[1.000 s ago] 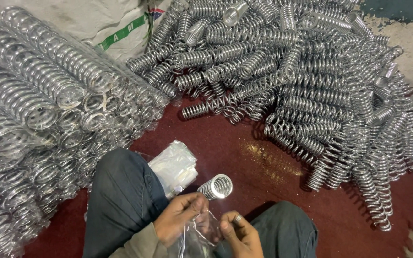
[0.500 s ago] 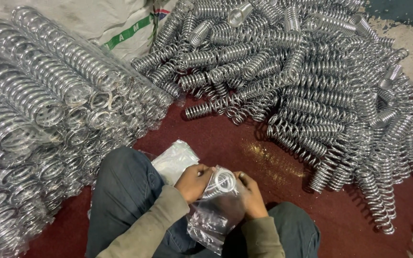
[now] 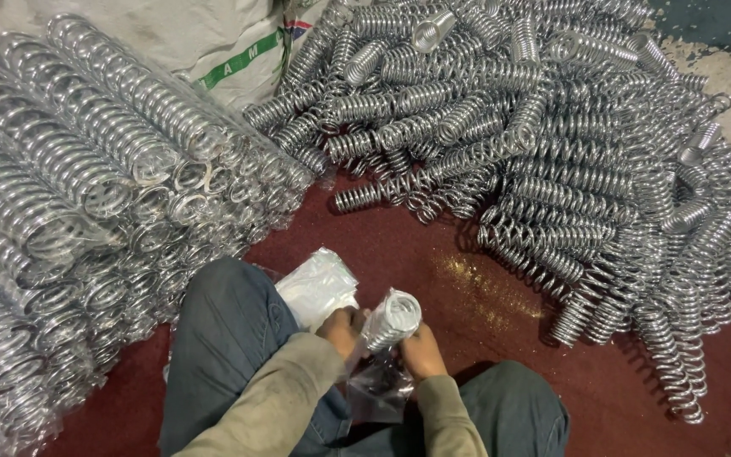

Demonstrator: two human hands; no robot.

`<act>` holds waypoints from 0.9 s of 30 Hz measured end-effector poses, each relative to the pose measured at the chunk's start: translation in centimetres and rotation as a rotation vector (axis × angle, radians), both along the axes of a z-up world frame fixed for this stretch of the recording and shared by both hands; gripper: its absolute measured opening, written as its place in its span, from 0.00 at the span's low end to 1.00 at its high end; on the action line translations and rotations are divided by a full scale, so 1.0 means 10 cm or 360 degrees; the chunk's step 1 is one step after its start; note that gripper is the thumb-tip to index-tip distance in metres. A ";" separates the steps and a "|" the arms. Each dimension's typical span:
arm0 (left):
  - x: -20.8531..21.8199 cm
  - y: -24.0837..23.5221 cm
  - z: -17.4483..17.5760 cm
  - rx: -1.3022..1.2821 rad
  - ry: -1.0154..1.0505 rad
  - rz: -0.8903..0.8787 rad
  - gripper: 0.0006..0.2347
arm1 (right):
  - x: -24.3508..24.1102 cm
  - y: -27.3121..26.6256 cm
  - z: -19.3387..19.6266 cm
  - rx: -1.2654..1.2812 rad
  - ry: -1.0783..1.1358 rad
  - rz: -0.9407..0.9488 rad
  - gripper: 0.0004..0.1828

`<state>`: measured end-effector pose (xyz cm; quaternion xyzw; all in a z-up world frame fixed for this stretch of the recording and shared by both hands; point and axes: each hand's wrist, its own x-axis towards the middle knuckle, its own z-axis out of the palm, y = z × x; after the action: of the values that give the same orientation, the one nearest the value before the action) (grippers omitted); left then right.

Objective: The person places individual metal springs into a clear plastic bag while sitting on the floor among piles of springs.

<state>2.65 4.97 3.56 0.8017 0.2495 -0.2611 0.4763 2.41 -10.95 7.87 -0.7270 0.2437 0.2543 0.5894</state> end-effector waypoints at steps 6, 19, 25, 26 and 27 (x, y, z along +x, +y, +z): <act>0.03 -0.17 -1.02 0.1381 -0.0043 -0.1910 0.18 | 0.04 -0.18 -0.98 -0.0577 0.0121 0.0265 0.22; -0.62 -0.11 0.02 -0.0217 -0.1108 -0.0286 0.27 | -0.50 -0.06 -0.40 -0.0861 -0.0653 0.0526 0.21; -0.46 -0.04 0.40 0.0163 -0.0463 -0.0709 0.31 | -0.66 0.13 0.34 -0.0766 -0.0497 0.0848 0.42; -0.53 -0.04 0.56 0.0302 -0.0334 -0.0777 0.36 | -0.77 0.16 0.46 -0.0854 -0.0663 0.0947 0.62; -0.73 0.02 0.74 0.0308 -0.0327 -0.0767 0.36 | -0.80 0.12 0.60 -0.0844 -0.0664 0.0957 0.62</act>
<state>-4.64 5.12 11.00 0.9020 0.0258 -0.2590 0.3445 -5.60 -9.76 13.82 -0.9271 -0.0456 0.1911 0.3192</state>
